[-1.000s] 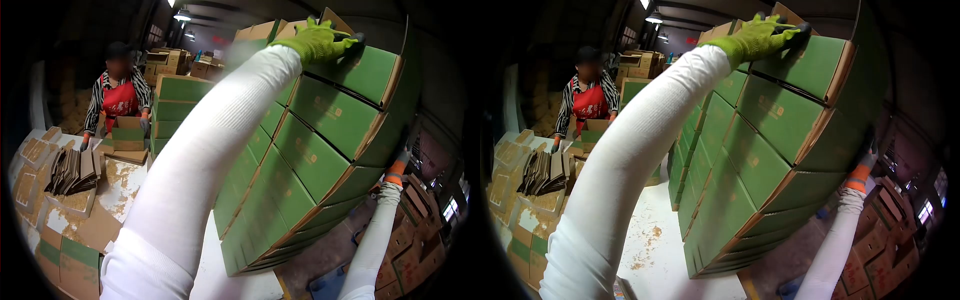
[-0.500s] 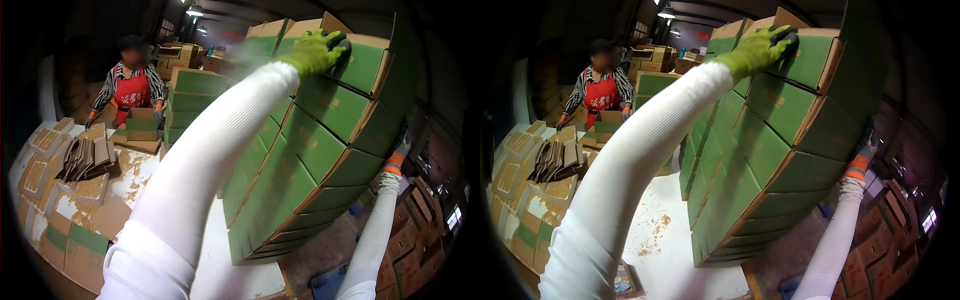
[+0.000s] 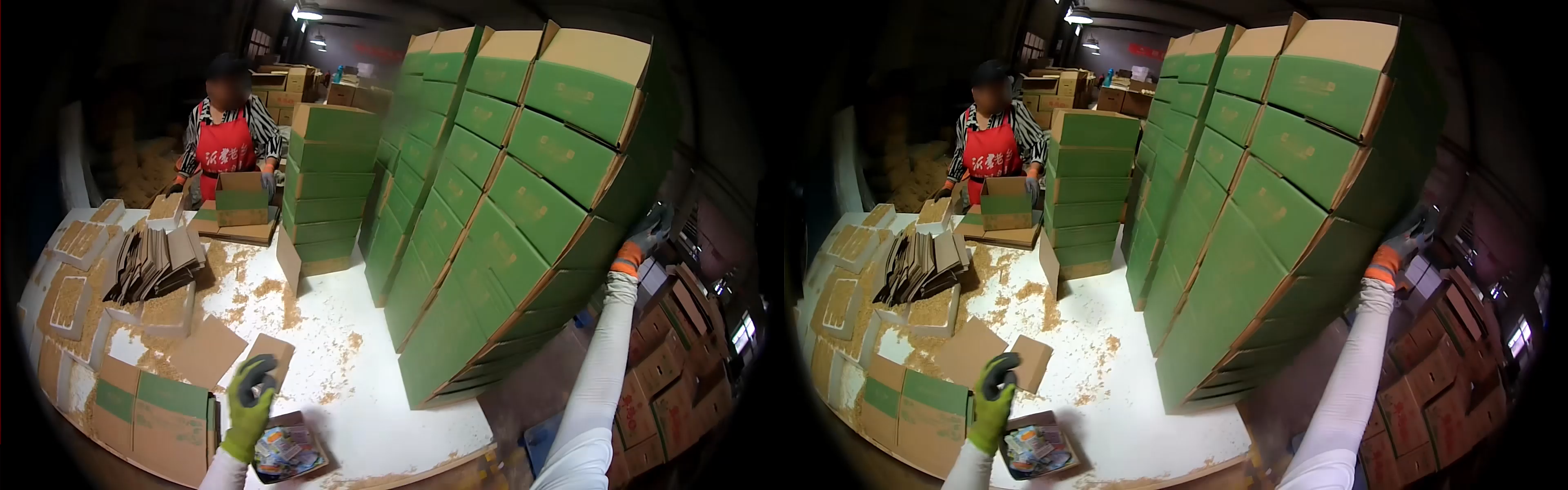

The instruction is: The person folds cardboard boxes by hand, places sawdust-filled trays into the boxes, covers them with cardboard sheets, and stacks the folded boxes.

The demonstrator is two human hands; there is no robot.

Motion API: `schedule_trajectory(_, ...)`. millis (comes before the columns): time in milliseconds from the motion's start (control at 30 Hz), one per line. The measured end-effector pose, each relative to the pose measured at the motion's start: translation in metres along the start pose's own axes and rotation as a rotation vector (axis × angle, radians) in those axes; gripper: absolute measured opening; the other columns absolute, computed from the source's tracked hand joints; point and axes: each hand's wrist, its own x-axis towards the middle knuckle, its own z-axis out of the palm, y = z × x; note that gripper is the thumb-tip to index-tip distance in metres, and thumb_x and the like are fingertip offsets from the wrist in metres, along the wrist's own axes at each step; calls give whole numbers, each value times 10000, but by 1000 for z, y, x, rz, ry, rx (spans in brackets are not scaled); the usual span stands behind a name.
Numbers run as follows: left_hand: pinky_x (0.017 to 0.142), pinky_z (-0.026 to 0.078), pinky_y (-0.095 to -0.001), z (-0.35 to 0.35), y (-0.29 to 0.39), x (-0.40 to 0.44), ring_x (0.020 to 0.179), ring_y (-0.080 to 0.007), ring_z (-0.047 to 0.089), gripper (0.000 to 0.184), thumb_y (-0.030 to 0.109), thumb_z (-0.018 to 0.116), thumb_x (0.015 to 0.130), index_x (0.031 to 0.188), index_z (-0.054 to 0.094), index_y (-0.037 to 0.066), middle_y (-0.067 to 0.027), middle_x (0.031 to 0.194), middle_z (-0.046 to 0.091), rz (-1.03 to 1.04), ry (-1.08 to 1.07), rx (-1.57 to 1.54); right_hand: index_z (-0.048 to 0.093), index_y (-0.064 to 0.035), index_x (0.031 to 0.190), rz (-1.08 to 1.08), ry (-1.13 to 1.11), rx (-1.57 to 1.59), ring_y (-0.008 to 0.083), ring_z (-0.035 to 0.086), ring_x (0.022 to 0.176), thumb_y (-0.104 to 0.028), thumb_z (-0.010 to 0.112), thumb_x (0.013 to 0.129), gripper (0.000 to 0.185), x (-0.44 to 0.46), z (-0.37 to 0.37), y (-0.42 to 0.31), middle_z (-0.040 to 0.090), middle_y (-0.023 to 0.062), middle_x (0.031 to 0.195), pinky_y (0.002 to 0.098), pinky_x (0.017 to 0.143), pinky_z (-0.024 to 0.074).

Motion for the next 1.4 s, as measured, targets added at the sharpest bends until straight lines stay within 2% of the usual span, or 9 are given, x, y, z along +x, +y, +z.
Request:
schedule_trajectory(267, 969, 445, -396, -380, -139, -100, 1129, -315, 560, 410, 45, 660, 777, 1181, 605, 0, -179, 1205, 597, -148, 471, 946, 476, -68, 1384, 275, -308, 136, 233, 545, 1147, -359, 512, 980, 499, -229, -107, -399, 559, 117, 1260, 402, 995, 420)
schedule_trajectory(367, 1077, 329, -475, -495, -195, -185, 1316, -383, 382, 690, 445, 607, 832, 1387, 456, 64, -213, 1421, 419, -481, 284, 1397, 597, -53, 1220, 879, -1496, 403, 261, 566, 1137, -215, 687, 872, 394, -318, -191, -622, 583, 160, 1219, 423, 971, 459)
schedule_trajectory(400, 1141, 267, -506, -523, -206, -192, 1416, -408, 293, 842, 628, 566, 872, 1491, 377, 88, -227, 1533, 330, -595, 158, 1493, 624, -38, 1192, 94, -1529, 485, 282, 568, 1159, -216, 666, 894, 350, -363, -216, -666, 574, 188, 1241, 406, 988, 463)
schedule_trajectory(500, 1125, 258, -562, -501, -159, -171, 1406, -412, 314, 932, 736, 504, 827, 1487, 385, 89, -208, 1525, 358, -897, 77, 1430, 522, -47, 1360, 1033, -1881, 541, 359, 536, 1220, -405, 613, 929, 567, -459, -263, -771, 563, 209, 1285, 410, 1009, 453)
schedule_trajectory(600, 1101, 287, -583, -496, -150, -165, 1370, -419, 371, 900, 723, 532, 808, 1490, 394, 153, -166, 1512, 400, -792, -74, 1548, 427, 16, 1401, 395, -1939, -182, 393, 516, 1229, -649, 511, 887, 845, -512, -280, -810, 541, 231, 1315, 443, 1044, 417)
schedule_trajectory(700, 1112, 288, -562, -513, -158, -159, 1382, -423, 351, 904, 693, 590, 791, 1503, 376, 179, -160, 1521, 388, -712, 65, 1547, 323, 23, 1465, 1017, -2315, -182, 409, 493, 1265, -766, 434, 846, 1008, -532, -269, -807, 517, 267, 1347, 442, 1076, 380)
schedule_trajectory(867, 952, 462, -478, -560, -190, -159, 1098, -400, 602, 1044, 790, 610, 698, 1374, 459, 9, -257, 1195, 624, -959, 128, 1116, 260, 78, 1463, 1086, -2199, -130, 430, 481, 1268, -723, 482, 853, 1031, -532, -274, -821, 486, 312, 1361, 446, 1067, 388)
schedule_trajectory(1200, 1119, 339, -421, -561, -50, -116, 1414, -339, 341, 821, 297, 798, 702, 1446, 472, 174, -169, 1509, 401, -140, -575, 1147, 301, 121, 1429, 980, -2380, 80, 446, 493, 1258, -671, 487, 871, 987, -439, -184, -793, 485, 342, 1354, 433, 1039, 411)
schedule_trajectory(1400, 903, 490, -408, -578, 22, -16, 1060, -350, 611, 439, 106, 684, 780, 1218, 643, 98, -171, 1161, 631, -454, -690, 995, 519, -36, 1255, -42, -1806, 526, 350, 637, 966, -573, 510, 909, 639, -321, -106, -805, 646, 201, 1035, 461, 870, 479)
